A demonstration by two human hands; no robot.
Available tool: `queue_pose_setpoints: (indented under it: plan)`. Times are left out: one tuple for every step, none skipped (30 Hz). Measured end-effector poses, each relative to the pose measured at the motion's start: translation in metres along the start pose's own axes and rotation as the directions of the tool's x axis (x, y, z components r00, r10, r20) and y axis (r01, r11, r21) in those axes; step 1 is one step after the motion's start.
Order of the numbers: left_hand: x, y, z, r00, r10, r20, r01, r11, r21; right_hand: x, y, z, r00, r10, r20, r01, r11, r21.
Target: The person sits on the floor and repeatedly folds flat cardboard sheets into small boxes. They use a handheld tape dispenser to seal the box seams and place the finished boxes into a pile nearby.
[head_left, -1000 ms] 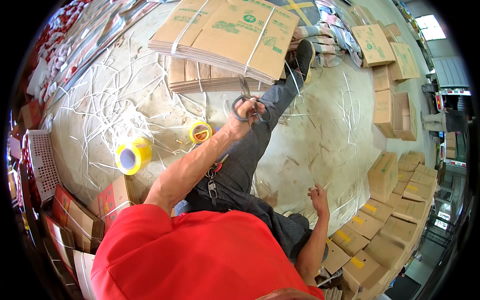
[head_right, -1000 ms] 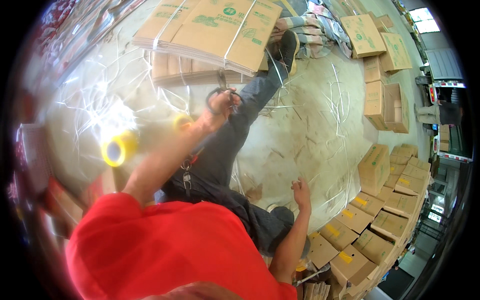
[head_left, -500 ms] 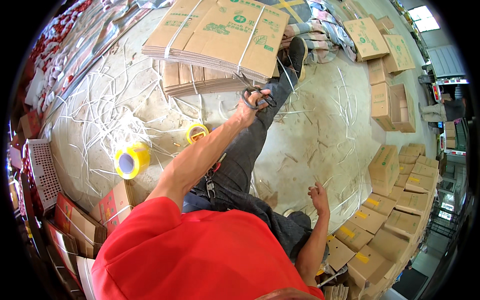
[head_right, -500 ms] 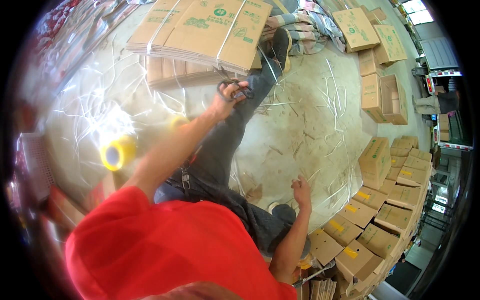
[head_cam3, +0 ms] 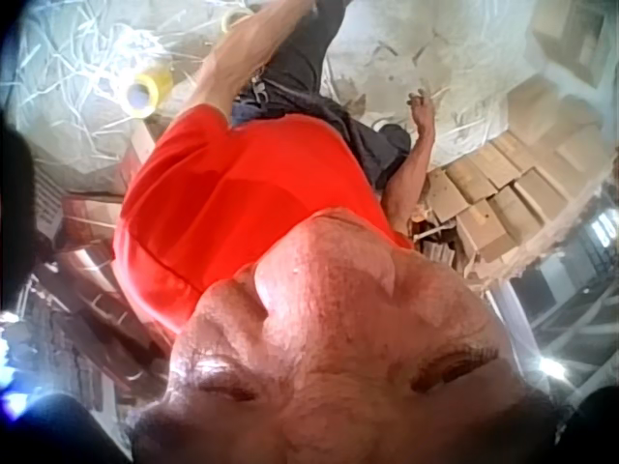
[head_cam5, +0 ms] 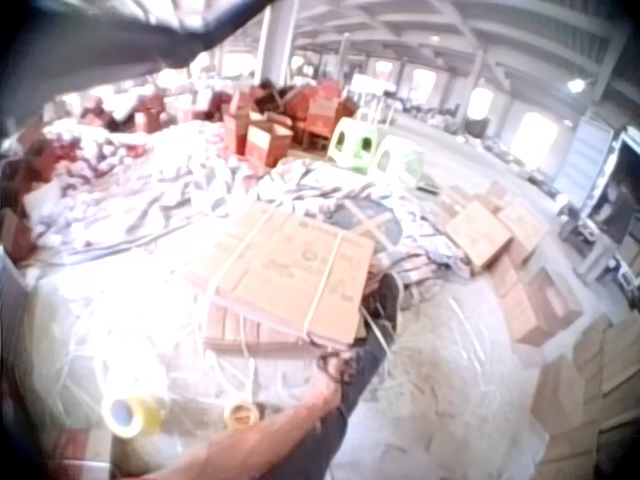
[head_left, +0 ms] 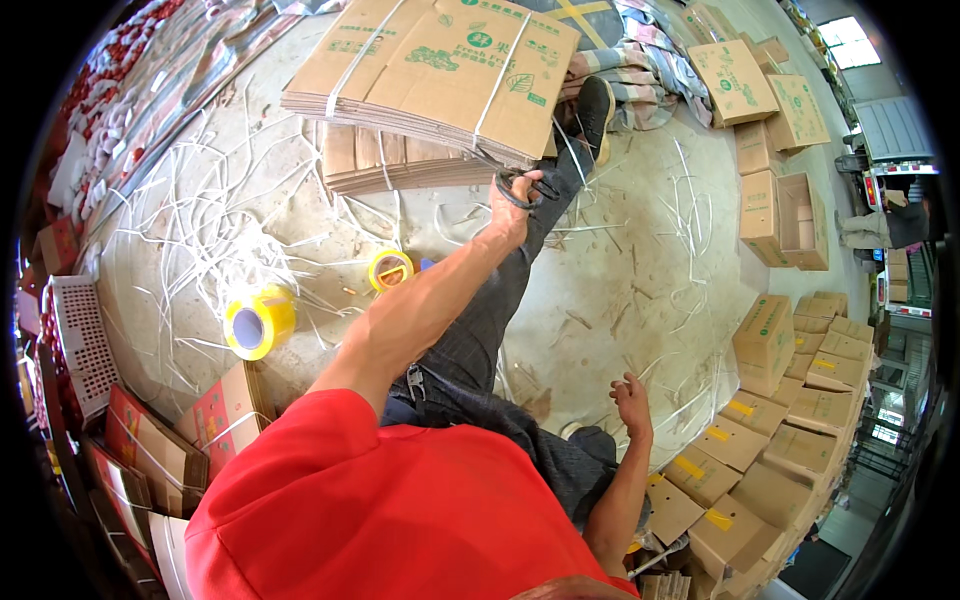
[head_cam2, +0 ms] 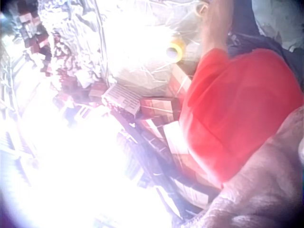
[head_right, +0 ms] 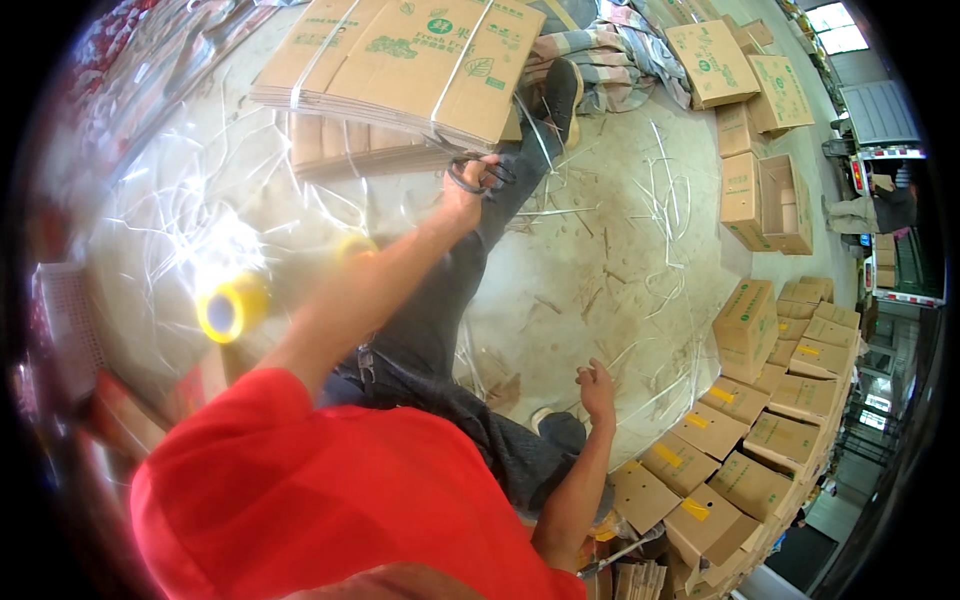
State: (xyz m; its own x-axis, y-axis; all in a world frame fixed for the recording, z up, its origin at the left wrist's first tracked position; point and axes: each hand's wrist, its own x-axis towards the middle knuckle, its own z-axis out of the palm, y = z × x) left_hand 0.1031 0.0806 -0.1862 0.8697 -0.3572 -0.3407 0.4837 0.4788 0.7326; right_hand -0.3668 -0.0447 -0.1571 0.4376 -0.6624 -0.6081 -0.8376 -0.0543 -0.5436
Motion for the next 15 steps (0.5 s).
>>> queue_pose_setpoints:
  plan:
    - [0.003,-0.004,0.007,0.999,0.015,-0.049,-0.016,1.0,-0.022,0.0,0.0,0.0,1.0,0.023,-0.007,-0.023,1.0,0.016]
    - [0.006,-0.007,0.014,0.995,0.04,-0.092,-0.042,0.999,-0.027,0.0,0.001,0.0,1.0,0.001,-0.004,-0.001,1.0,0.01]
    - [0.008,-0.009,0.021,0.989,0.045,-0.143,-0.049,0.998,-0.024,0.0,0.001,0.0,1.0,0.004,-0.008,-0.004,1.0,0.015]
    - [0.011,-0.012,0.027,0.98,0.049,-0.193,-0.054,0.998,-0.021,0.0,0.002,0.0,0.999,0.042,-0.014,-0.041,0.999,0.031]
    - [0.014,-0.013,0.032,0.976,0.046,-0.212,-0.055,0.998,-0.038,0.0,0.002,0.0,1.0,0.01,-0.013,-0.009,1.0,0.013]
    - [0.015,-0.015,0.036,0.972,0.044,-0.232,-0.052,0.998,-0.027,-0.001,0.003,0.0,1.0,0.009,-0.012,-0.009,1.0,0.005]
    - [0.017,-0.015,0.038,0.966,0.045,-0.255,-0.051,0.999,-0.016,-0.001,0.003,0.001,0.999,0.03,-0.016,-0.03,1.0,0.005]
    - [0.018,-0.016,0.04,0.96,0.046,-0.276,-0.049,0.999,-0.005,-0.002,0.004,0.0,1.0,0.006,-0.007,-0.006,1.0,-0.006]
    - [0.018,-0.015,0.04,0.962,0.058,-0.269,-0.062,0.998,-0.006,-0.002,0.004,0.001,1.0,0.006,-0.007,-0.006,1.0,-0.008]
    - [0.018,-0.015,0.04,0.963,0.069,-0.261,-0.073,0.997,-0.007,-0.002,0.004,0.001,0.999,0.032,-0.005,-0.032,0.999,0.003]
    - [0.017,-0.015,0.038,0.966,0.034,-0.255,-0.038,0.999,-0.01,-0.002,0.003,0.001,1.0,0.013,-0.002,-0.013,1.0,-0.008]
    - [0.016,-0.016,0.037,0.965,0.065,-0.252,-0.067,0.998,0.001,-0.002,0.003,0.001,1.0,0.015,0.003,-0.015,1.0,-0.008]
    - [0.014,-0.017,0.035,0.968,0.053,-0.247,-0.051,0.999,0.011,-0.002,0.003,0.002,1.0,0.016,0.008,-0.016,1.0,-0.007]
    - [0.013,-0.018,0.033,0.969,0.039,-0.244,-0.034,0.999,0.022,-0.002,0.002,0.002,1.0,0.017,0.01,-0.017,1.0,-0.009]
    - [0.012,-0.02,0.032,0.971,0.038,-0.236,-0.033,0.999,0.022,-0.002,0.002,0.002,1.0,0.017,0.013,-0.017,1.0,-0.01]
